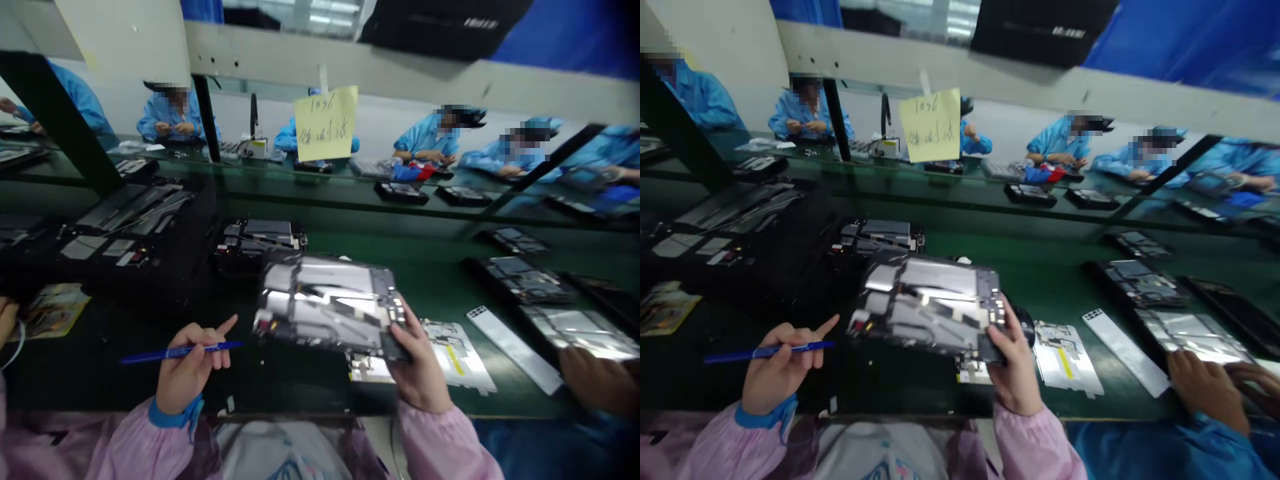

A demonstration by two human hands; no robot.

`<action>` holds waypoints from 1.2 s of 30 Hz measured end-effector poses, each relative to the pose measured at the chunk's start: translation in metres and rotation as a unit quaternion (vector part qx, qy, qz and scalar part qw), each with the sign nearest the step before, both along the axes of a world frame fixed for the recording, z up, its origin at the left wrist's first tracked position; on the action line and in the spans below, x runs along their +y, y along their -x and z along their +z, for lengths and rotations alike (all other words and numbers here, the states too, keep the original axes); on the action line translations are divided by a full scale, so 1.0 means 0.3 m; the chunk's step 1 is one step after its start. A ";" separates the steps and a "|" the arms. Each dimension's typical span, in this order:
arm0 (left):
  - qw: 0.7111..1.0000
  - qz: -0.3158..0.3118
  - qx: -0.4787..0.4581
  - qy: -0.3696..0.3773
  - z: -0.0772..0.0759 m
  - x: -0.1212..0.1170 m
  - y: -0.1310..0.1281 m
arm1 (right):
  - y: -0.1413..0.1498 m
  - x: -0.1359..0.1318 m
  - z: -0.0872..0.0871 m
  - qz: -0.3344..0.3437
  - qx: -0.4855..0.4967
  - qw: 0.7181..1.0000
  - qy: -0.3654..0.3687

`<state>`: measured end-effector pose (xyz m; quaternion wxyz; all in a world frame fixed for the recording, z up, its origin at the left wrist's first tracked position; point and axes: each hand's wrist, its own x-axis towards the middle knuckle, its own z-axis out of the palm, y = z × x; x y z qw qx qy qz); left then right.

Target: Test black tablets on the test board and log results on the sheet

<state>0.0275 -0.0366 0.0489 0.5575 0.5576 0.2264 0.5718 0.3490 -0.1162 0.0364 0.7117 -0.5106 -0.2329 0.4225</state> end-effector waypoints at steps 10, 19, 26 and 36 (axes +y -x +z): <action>0.898 -0.327 0.247 0.161 -0.205 0.200 -0.376 | -0.389 0.648 0.077 -0.167 -0.074 0.982 0.041; 0.848 -0.327 0.339 0.244 -0.258 0.246 -0.391 | -0.260 1.140 0.007 0.005 -0.217 0.956 0.196; 0.845 -0.322 0.332 0.269 -0.224 0.272 -0.347 | 0.044 1.001 0.017 0.115 -0.269 0.939 0.178; 0.886 -0.310 0.293 0.180 -0.248 0.210 -0.343 | 0.141 0.871 0.083 0.134 -0.140 0.979 0.062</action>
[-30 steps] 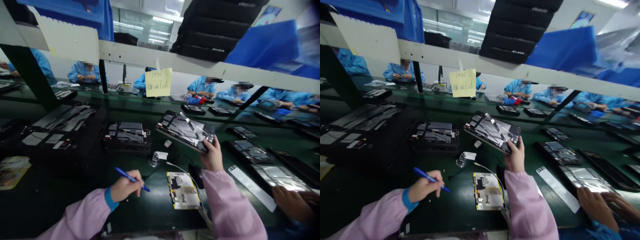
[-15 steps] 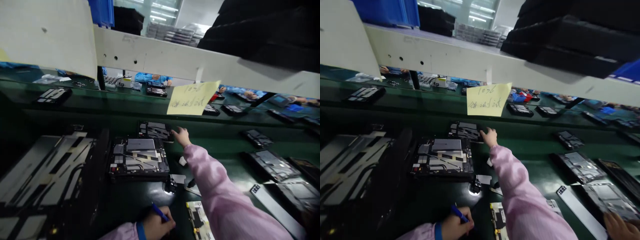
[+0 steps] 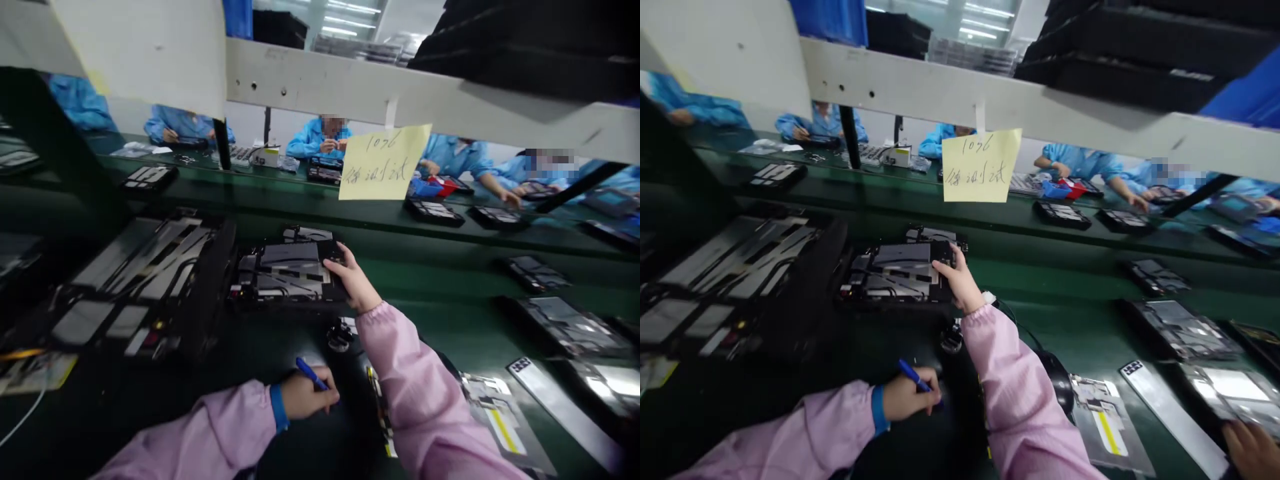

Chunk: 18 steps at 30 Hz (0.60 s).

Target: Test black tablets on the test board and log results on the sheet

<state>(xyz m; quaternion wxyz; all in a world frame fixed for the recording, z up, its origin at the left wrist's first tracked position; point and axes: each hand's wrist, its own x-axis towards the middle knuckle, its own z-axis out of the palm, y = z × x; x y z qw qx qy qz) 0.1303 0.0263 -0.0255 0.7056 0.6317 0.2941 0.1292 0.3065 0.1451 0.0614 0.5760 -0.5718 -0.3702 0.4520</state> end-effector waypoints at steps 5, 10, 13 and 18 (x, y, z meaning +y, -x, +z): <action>0.999 -0.016 -0.042 -0.013 0.022 -0.028 0.042 | 0.034 -0.207 0.057 -0.089 0.155 0.984 -0.025; 0.991 0.127 -0.021 -0.025 0.050 -0.085 0.231 | -0.060 -0.580 0.050 -0.100 0.129 0.987 -0.014; 0.946 0.322 -0.037 -0.025 0.043 -0.137 0.396 | -0.029 -0.802 -0.022 -0.083 0.113 0.990 0.036; 0.908 0.413 -0.044 -0.060 0.038 -0.223 0.547 | 0.144 -0.971 -0.226 -0.028 0.135 0.988 0.070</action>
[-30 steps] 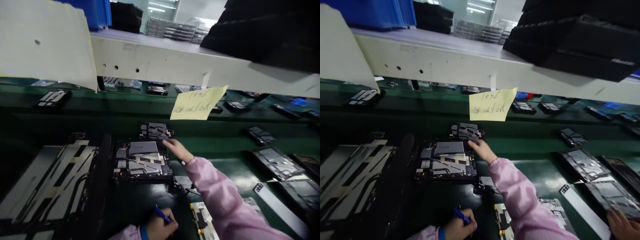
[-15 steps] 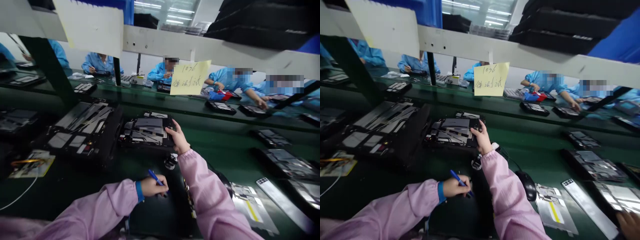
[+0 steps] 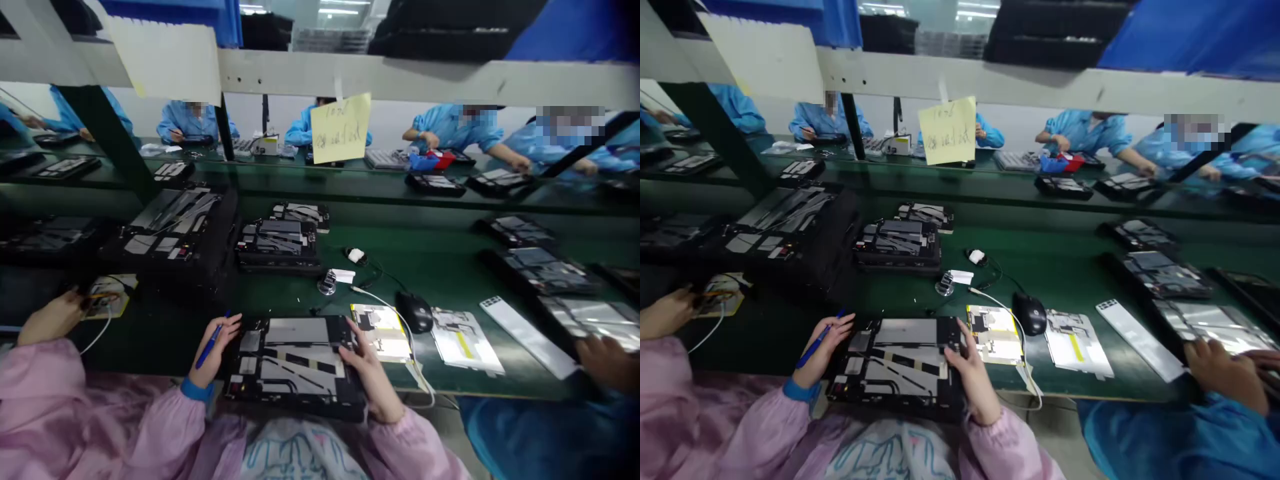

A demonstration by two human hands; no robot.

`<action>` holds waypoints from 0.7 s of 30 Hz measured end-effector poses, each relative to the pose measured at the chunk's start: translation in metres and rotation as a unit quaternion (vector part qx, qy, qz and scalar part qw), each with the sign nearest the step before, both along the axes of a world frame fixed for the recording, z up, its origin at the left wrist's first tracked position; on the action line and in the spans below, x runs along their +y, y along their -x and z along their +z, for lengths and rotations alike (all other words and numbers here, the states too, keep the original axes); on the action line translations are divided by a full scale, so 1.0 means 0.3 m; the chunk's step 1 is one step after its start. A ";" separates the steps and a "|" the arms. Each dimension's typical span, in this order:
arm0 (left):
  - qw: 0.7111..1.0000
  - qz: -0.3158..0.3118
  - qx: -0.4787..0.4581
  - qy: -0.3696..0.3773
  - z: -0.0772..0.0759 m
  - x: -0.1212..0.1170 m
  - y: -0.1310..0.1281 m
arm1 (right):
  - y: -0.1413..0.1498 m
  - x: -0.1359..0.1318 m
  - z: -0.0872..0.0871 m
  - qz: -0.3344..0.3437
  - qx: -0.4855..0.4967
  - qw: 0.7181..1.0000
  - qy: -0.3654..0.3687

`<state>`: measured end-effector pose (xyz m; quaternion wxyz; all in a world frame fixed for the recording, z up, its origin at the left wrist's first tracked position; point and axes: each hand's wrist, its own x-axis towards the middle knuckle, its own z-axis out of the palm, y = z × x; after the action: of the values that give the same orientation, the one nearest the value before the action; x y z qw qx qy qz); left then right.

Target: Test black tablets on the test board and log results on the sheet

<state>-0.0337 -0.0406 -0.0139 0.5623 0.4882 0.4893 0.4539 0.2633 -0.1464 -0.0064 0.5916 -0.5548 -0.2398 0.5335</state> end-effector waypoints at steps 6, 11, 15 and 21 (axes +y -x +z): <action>0.982 -0.055 0.143 -0.108 0.006 -0.021 -0.063 | 0.032 0.033 -0.109 -0.041 -0.367 0.926 -0.074; 0.971 -0.056 0.191 -0.130 -0.001 -0.006 -0.131 | 0.023 0.057 -0.053 0.148 -0.556 0.815 -0.063; 0.973 -0.033 0.194 -0.118 0.017 0.000 -0.155 | 0.004 0.092 -0.041 0.179 -0.586 0.787 -0.076; 0.951 -0.022 0.294 -0.089 0.044 0.005 -0.142 | -0.028 0.117 -0.069 0.159 -0.534 0.821 -0.121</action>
<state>0.0089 -0.0392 -0.0007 0.3569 0.6589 0.5799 0.3197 0.2718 -0.1112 -0.0272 0.3402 -0.6311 -0.6657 0.2069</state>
